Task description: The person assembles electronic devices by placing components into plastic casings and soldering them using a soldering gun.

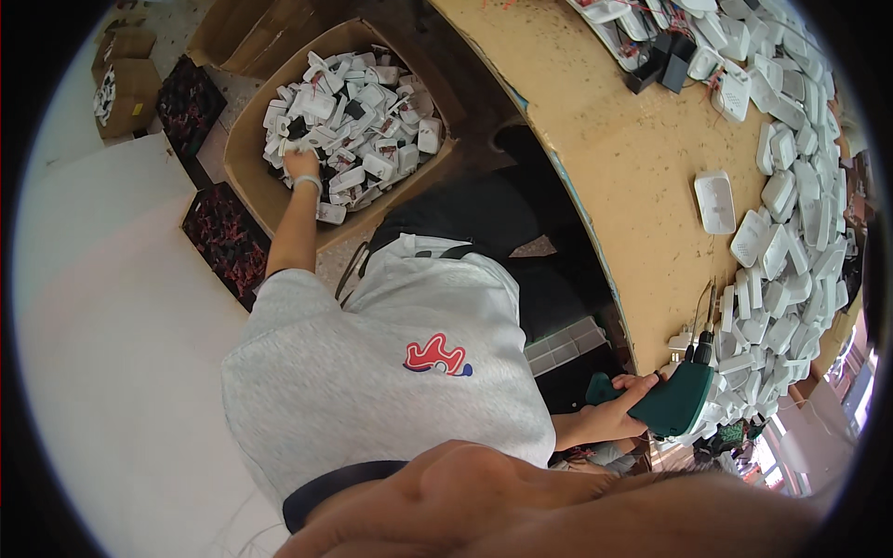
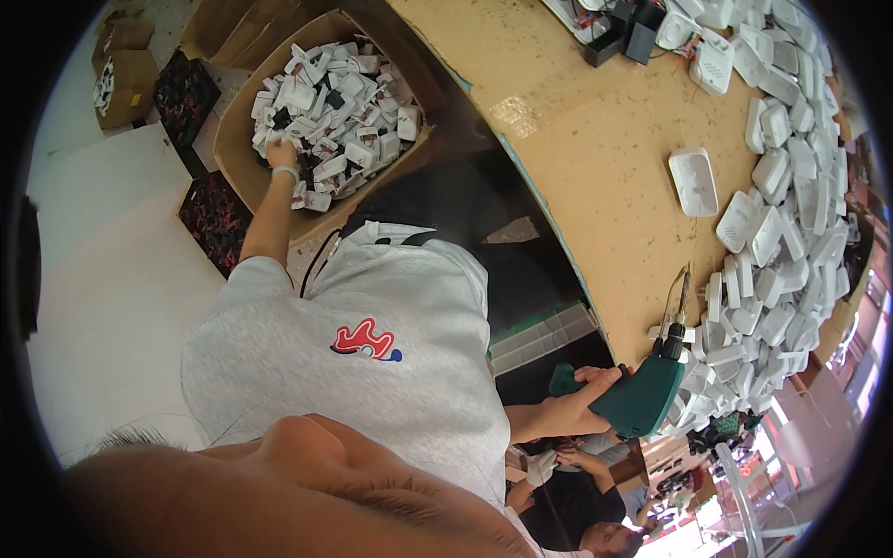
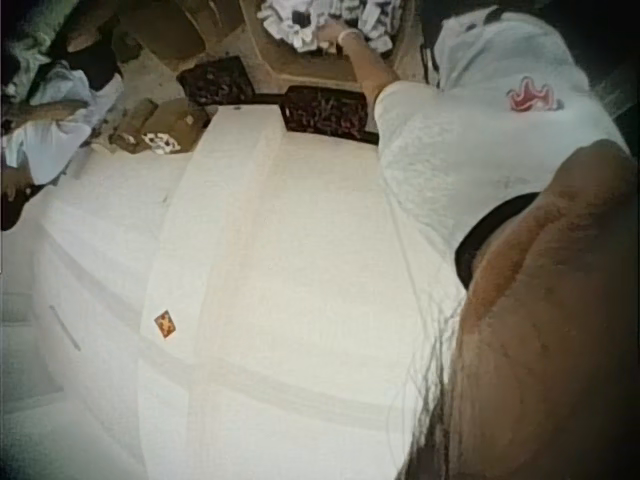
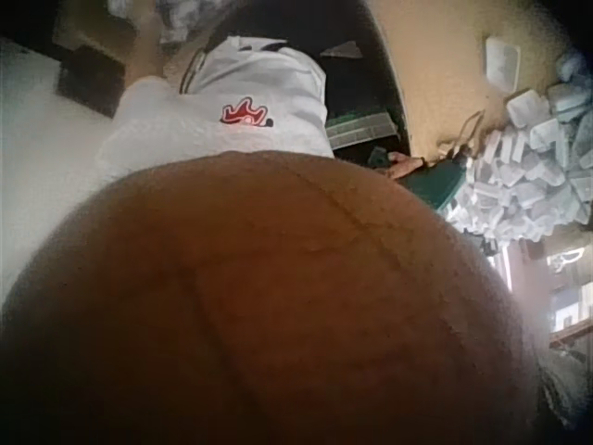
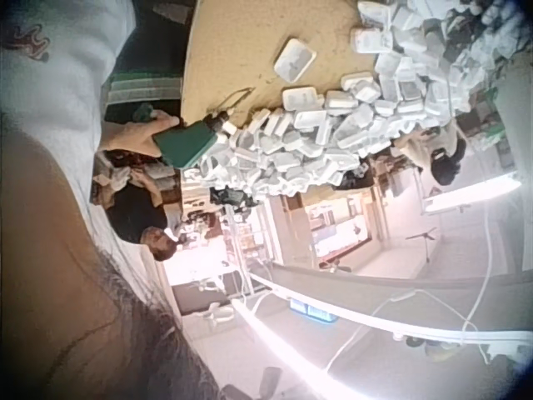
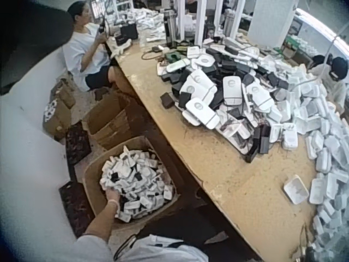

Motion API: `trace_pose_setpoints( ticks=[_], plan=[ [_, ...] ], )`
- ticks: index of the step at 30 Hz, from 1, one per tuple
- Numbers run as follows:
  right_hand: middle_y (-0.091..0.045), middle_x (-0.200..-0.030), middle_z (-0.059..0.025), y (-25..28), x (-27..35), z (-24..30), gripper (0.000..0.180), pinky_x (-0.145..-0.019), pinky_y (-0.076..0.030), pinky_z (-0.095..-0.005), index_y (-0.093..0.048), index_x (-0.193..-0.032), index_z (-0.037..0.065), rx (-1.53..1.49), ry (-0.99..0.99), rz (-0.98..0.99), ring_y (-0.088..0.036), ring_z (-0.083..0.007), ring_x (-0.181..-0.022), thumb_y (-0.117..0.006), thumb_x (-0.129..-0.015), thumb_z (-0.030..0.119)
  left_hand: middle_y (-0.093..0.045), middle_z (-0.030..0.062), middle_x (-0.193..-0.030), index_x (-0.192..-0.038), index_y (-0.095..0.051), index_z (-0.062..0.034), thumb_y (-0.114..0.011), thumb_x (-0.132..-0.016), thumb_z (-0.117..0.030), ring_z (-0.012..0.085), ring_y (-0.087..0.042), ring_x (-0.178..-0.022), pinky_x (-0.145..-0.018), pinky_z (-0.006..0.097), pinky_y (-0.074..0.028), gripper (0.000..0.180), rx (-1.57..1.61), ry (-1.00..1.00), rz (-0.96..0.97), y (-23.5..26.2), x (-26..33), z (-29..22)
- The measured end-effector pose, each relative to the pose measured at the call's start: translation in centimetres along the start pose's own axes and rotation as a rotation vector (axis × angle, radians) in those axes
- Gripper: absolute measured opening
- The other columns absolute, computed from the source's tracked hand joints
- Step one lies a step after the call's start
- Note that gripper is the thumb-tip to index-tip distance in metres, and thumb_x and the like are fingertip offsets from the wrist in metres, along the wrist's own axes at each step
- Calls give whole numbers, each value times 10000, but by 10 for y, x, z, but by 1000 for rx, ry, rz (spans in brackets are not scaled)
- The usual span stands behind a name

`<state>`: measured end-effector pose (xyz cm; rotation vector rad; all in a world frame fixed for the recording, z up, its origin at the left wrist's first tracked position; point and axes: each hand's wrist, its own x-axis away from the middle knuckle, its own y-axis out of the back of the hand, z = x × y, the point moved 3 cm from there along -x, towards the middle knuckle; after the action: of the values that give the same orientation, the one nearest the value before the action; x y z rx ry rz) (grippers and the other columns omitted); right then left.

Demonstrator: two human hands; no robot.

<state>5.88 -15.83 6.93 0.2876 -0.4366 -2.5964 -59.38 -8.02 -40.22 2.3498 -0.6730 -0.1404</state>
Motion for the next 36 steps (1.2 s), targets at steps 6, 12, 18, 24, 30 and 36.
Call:
trace_pose_setpoints(
  ticks=[6,12,18,24,30,36],
  plan=[
    [-509,-642,-49,-8,17,12,263,-520,-397,-252,-588,-1164,-77,95,82,-67,-462,-111,-542,-650,-965,84,-511,154,-1384,-1245,-590,-110,-714,-737,-142,379,-478,-1260,-956,554,-426,525,-932,-210,758,-42,154,0],
    [-512,-643,-51,-15,21,27,268,-521,-398,-252,-590,-1163,-79,116,114,-70,-464,-112,-542,-654,-963,88,-663,174,-1082,-1062,-661,-40,-621,-693,20,394,-554,-1105,-907,519,-436,376,-630,-376,531,-26,147,-29],
    [-516,-643,-53,-12,15,23,274,-521,-399,-252,-592,-1163,-81,60,119,-57,-465,-113,-543,-658,-962,92,-648,173,-1076,-1140,-583,0,-654,-839,-14,356,-627,-1035,-906,396,-494,310,117,-410,227,32,139,-134],
    [-519,-644,-55,-3,3,5,279,-522,-400,-252,-593,-1163,-83,10,114,-28,-467,-114,-544,-661,-960,96,-611,113,-1232,-1274,-530,-17,-577,-976,-12,238,-622,-1117,-960,428,-520,301,1094,430,245,41,89,-169],
    [-523,-644,-58,11,3,-5,285,-522,-401,-252,-595,-1163,-86,-23,83,-70,-469,-115,-544,-665,-959,101,-630,128,-1197,-1238,-555,2,-622,-958,-18,263,-644,-1091,-972,416,-568,289,1187,338,367,45,76,-231],
    [-526,-645,-60,13,-2,-15,290,-523,-402,-252,-597,-1162,-88,-33,62,-75,-470,-116,-545,-669,-957,105,-650,165,-1114,-1120,-584,71,-634,-928,41,283,-652,-1060,-997,419,-572,201,1346,642,162,36,28,-234]
  ],
)
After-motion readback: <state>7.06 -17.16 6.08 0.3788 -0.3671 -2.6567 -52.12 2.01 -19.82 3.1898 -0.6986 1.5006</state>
